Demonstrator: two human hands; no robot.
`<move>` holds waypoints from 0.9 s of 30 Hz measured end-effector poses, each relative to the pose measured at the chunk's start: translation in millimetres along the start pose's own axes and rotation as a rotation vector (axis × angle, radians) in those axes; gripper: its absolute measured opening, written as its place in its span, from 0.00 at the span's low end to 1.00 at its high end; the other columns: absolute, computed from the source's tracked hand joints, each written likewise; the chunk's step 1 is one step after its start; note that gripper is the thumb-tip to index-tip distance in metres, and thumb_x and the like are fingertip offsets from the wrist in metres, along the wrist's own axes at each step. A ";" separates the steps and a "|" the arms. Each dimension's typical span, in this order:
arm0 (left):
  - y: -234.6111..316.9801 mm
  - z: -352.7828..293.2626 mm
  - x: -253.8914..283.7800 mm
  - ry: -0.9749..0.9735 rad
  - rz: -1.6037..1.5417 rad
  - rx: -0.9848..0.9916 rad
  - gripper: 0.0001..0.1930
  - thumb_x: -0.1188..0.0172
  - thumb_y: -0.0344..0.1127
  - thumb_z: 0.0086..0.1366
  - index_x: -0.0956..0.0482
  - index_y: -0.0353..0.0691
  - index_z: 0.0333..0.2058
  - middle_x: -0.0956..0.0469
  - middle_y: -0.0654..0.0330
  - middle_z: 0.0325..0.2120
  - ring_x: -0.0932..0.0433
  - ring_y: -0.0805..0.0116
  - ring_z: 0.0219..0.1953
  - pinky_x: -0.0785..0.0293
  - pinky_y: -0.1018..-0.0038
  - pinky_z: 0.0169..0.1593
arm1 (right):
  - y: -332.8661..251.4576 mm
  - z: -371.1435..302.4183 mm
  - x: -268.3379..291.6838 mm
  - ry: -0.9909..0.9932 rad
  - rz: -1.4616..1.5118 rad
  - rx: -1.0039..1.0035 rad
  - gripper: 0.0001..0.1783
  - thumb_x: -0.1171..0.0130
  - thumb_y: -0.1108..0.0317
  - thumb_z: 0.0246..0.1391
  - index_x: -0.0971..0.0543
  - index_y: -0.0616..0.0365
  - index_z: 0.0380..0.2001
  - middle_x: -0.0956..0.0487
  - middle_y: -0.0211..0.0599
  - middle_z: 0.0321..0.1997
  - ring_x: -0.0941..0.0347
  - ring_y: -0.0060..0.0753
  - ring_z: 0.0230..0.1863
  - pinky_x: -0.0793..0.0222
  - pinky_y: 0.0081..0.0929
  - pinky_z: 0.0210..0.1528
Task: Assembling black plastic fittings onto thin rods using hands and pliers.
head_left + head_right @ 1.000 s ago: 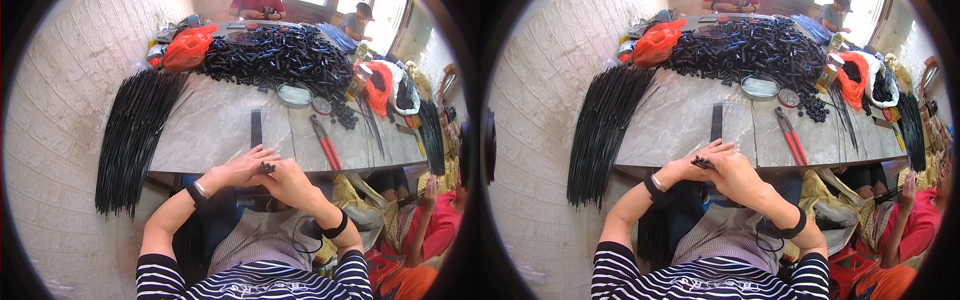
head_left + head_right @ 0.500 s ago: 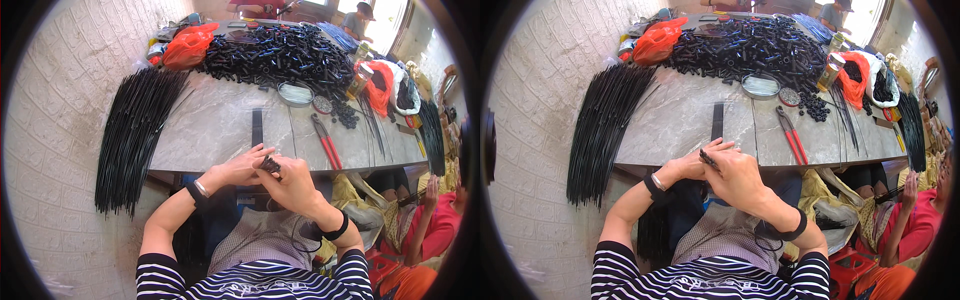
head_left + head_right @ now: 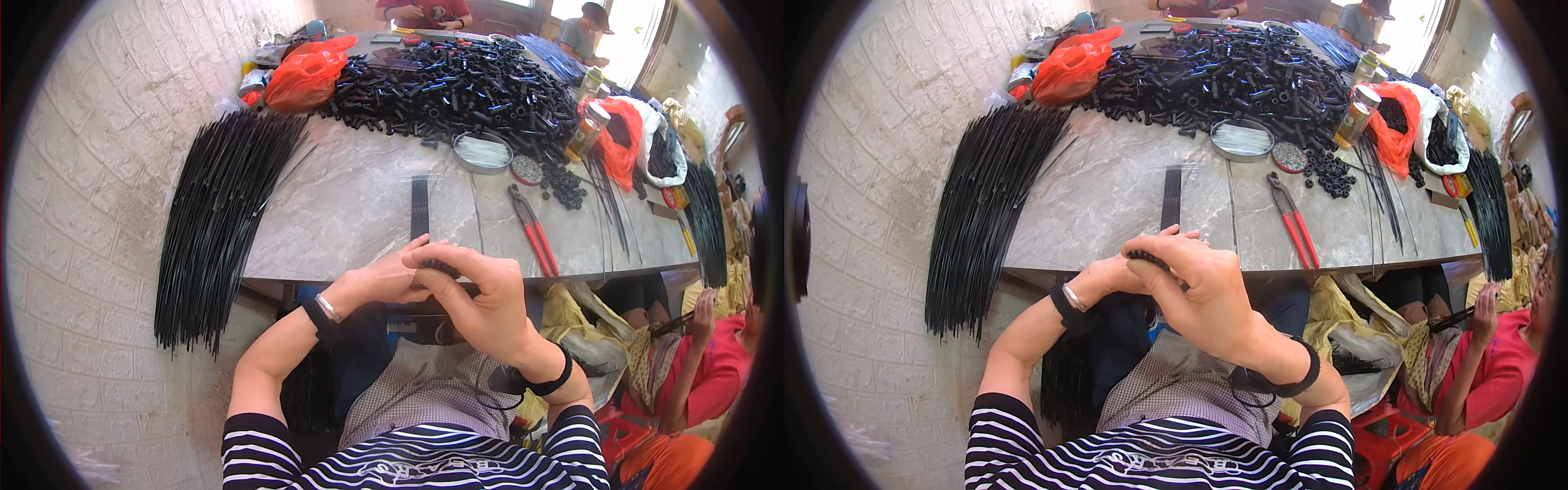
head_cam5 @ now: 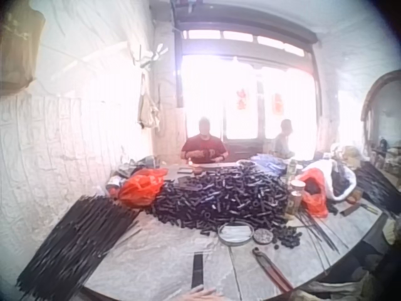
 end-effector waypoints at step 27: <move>56.6 0.8 117.8 0.353 -0.727 0.266 0.13 0.40 0.20 0.55 0.21 0.35 0.40 0.18 0.53 0.39 0.18 0.61 0.42 0.21 0.74 0.44 | 102.2 68.0 45.5 -0.341 0.139 -0.129 0.20 0.38 0.62 0.52 0.21 0.63 0.46 0.18 0.41 0.42 0.23 0.29 0.44 0.30 0.27 0.50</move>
Point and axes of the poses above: each hand's wrist, its own z-axis towards the middle knuckle, its own x-axis out of the back of the hand, y = z × x, the point moved 10 cm from there along z, towards the middle knuckle
